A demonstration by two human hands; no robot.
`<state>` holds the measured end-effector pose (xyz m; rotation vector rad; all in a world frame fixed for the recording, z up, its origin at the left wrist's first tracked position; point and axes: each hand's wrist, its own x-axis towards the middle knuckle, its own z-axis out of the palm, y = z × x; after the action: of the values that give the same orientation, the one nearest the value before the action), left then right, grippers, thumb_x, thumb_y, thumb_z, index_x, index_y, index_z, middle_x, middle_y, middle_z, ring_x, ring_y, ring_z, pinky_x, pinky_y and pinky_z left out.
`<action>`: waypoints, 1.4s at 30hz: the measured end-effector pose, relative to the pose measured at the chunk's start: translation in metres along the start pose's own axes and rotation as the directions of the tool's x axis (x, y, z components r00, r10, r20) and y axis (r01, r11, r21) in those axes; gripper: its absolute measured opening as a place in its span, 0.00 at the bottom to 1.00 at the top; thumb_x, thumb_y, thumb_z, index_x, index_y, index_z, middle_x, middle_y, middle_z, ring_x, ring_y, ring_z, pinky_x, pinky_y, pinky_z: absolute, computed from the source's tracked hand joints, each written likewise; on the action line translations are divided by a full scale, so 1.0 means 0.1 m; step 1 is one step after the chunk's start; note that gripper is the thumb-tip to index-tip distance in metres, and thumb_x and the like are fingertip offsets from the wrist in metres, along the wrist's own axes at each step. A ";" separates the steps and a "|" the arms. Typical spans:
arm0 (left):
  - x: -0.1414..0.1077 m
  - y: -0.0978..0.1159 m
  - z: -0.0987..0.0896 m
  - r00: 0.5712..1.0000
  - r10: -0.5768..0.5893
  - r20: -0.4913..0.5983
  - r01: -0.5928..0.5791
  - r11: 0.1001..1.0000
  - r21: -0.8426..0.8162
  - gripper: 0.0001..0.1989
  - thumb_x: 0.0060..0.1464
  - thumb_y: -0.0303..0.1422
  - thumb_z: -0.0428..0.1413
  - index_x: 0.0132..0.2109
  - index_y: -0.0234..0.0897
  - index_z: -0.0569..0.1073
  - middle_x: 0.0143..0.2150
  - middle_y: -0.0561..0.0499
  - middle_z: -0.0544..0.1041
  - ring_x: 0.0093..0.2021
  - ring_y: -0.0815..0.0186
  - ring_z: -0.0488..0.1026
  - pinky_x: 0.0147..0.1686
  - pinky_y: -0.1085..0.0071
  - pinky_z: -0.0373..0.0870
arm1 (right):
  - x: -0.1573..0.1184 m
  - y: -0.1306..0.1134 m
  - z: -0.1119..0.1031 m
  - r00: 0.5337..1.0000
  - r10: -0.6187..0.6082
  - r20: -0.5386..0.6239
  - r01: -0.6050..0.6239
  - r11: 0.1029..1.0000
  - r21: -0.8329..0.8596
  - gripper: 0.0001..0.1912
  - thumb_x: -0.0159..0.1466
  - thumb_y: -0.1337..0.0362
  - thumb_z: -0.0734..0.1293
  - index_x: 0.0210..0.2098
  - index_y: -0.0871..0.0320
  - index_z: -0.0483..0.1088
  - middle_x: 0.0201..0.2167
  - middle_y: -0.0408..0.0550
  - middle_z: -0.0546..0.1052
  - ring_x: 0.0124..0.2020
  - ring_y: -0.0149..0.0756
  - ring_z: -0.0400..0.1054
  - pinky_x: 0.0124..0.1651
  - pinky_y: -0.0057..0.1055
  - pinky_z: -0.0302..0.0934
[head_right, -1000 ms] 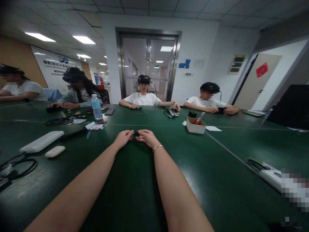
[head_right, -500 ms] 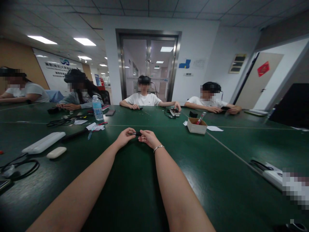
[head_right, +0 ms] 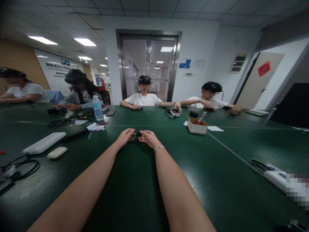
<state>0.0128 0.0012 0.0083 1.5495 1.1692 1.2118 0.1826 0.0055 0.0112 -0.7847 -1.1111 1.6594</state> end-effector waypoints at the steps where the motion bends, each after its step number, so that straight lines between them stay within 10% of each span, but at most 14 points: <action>1: 0.00 0.00 0.00 1.000 0.006 0.002 -0.006 1.000 0.011 0.15 0.51 0.36 0.50 0.44 0.33 0.69 0.30 0.49 0.72 0.26 0.71 0.67 0.25 0.75 0.62 | 0.00 0.00 0.01 1.000 0.002 -0.005 -0.002 1.000 -0.004 0.03 0.63 0.71 0.63 0.34 0.67 0.66 0.19 0.49 0.71 0.21 0.32 0.71 0.26 0.25 0.69; 42: 0.04 -0.06 0.01 0.998 0.066 0.024 -0.067 0.996 0.059 0.13 0.50 0.34 0.51 0.42 0.34 0.70 0.29 0.51 0.72 0.25 0.72 0.66 0.24 0.76 0.61 | -0.01 -0.01 0.02 1.000 0.004 -0.025 -0.004 1.000 0.008 0.02 0.62 0.74 0.63 0.34 0.67 0.67 0.23 0.51 0.73 0.22 0.32 0.71 0.26 0.26 0.69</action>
<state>0.0133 0.0063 0.0034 1.6541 1.1570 1.2099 0.1820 0.0045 0.0131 -0.8011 -1.0853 1.6524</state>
